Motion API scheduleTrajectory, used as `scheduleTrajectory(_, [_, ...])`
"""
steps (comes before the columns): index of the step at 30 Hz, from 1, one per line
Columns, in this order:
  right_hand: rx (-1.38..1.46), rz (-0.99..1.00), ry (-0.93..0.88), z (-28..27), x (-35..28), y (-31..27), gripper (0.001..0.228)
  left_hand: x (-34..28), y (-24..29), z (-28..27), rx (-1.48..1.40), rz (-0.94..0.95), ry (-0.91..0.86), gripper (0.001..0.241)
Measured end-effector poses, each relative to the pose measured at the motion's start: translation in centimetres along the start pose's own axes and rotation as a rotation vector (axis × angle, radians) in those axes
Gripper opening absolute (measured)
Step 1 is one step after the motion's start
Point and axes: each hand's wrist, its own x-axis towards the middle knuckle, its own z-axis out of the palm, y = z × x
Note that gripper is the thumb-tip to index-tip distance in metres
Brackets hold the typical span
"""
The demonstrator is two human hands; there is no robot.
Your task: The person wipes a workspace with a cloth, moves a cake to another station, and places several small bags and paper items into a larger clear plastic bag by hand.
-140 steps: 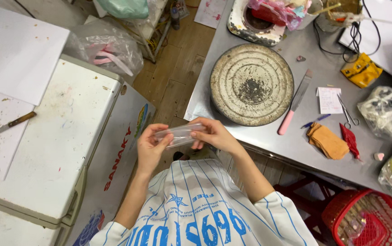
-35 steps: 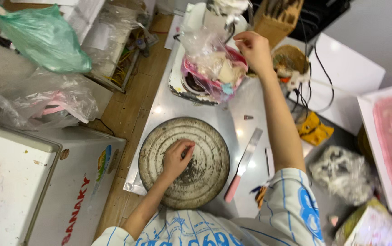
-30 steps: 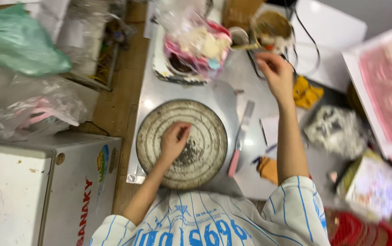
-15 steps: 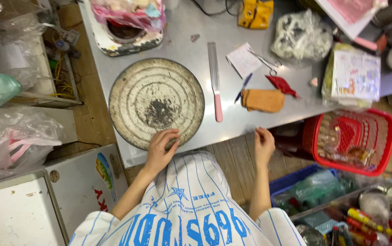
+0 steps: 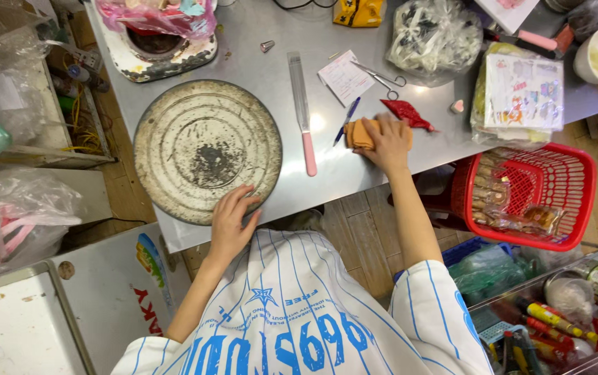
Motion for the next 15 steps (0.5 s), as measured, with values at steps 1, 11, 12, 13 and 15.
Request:
scheduleTrajectory(1, [0.054,-0.01,0.014,0.5,-0.1,0.7,0.084,0.1,0.2,0.4,0.027,-0.029,0.018,0.023])
scheduleTrajectory(11, [0.271,0.008,-0.023,4.9,-7.4,-6.8,0.073,1.9,2.0,6.1,0.378,-0.101,0.262,0.019])
scheduleTrajectory(12, [0.313,-0.063,-0.047,4.5,-8.7,-7.8,0.07,1.6,2.4,6.8,0.399,-0.107,0.265,0.019])
scheduleTrajectory(13, [0.361,-0.189,-0.065,3.8,-9.2,-7.5,0.07,1.9,2.4,7.2,0.424,-0.107,0.28,0.019])
scheduleTrajectory(15, [0.454,-0.442,-0.103,2.7,-9.4,-6.7,0.072,2.5,2.5,7.7,0.462,-0.108,0.303,0.02])
